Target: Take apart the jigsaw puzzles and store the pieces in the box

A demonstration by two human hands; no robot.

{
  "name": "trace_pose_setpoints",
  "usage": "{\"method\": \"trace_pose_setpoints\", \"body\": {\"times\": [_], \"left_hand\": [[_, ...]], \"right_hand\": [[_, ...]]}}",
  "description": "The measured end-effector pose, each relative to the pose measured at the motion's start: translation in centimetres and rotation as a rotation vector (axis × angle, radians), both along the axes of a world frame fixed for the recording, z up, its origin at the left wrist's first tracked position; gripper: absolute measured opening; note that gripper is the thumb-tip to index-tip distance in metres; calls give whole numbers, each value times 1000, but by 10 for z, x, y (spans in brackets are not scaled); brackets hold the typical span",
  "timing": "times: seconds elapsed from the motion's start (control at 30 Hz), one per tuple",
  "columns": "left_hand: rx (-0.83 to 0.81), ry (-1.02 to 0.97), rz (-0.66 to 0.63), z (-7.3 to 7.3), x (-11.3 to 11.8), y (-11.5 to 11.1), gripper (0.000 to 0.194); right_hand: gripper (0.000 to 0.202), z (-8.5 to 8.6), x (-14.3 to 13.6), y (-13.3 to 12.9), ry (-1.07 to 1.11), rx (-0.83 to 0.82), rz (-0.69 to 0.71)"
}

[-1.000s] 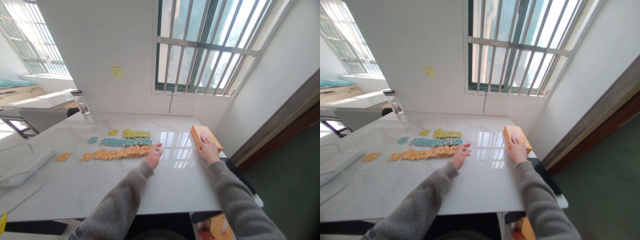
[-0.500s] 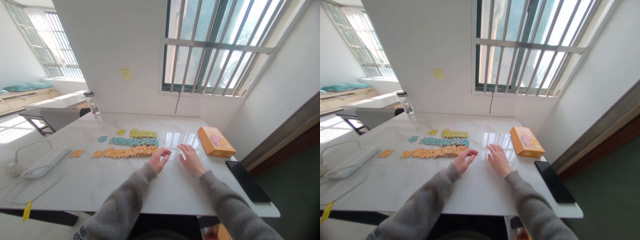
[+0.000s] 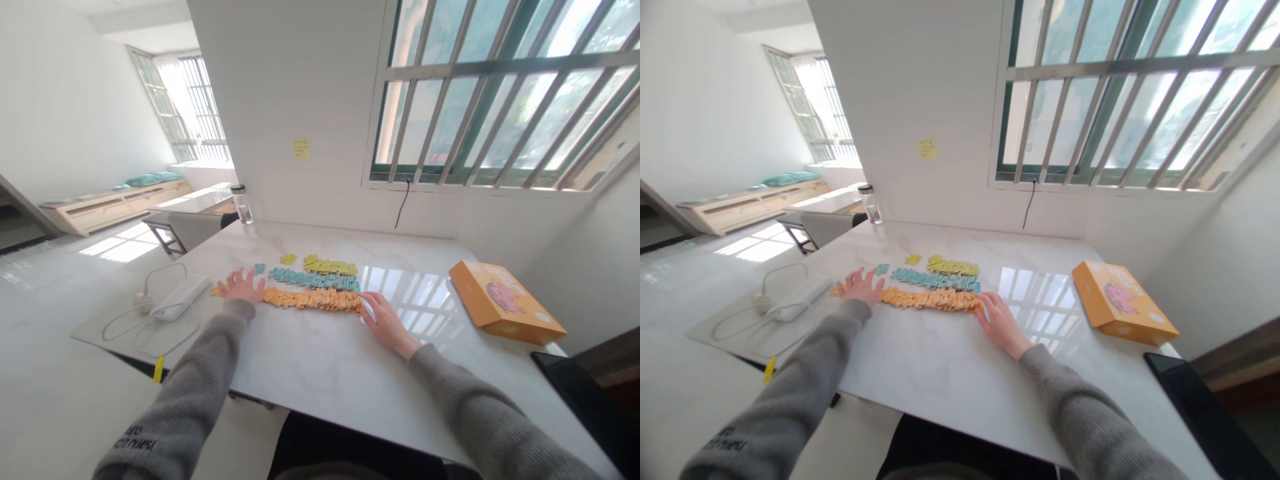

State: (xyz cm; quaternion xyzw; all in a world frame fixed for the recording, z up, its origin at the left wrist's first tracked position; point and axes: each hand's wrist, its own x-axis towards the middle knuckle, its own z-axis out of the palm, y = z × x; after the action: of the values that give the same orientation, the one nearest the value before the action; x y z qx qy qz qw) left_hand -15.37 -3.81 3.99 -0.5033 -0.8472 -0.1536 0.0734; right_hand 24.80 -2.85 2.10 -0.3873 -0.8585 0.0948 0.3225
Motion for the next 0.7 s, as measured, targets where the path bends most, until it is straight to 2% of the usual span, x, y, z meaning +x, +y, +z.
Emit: {"method": "trace_pose_setpoints", "body": {"times": [0.13, 0.27, 0.5, 0.7], "left_hand": [[-57, -125, 150, -11, -33, 7, 62], [-75, -198, 140, -17, -40, 8, 68], [-87, -368, -20, -21, -10, -1, 60], [-89, -443, -160, -31, 27, 0, 56]], "right_hand": [[38, -1, -7, 6, 10, -18, -2], [37, -3, -7, 8, 20, -34, -8], [38, -6, -5, 9, 24, -42, -27], [42, -1, -7, 3, -31, 0, 49]]}}
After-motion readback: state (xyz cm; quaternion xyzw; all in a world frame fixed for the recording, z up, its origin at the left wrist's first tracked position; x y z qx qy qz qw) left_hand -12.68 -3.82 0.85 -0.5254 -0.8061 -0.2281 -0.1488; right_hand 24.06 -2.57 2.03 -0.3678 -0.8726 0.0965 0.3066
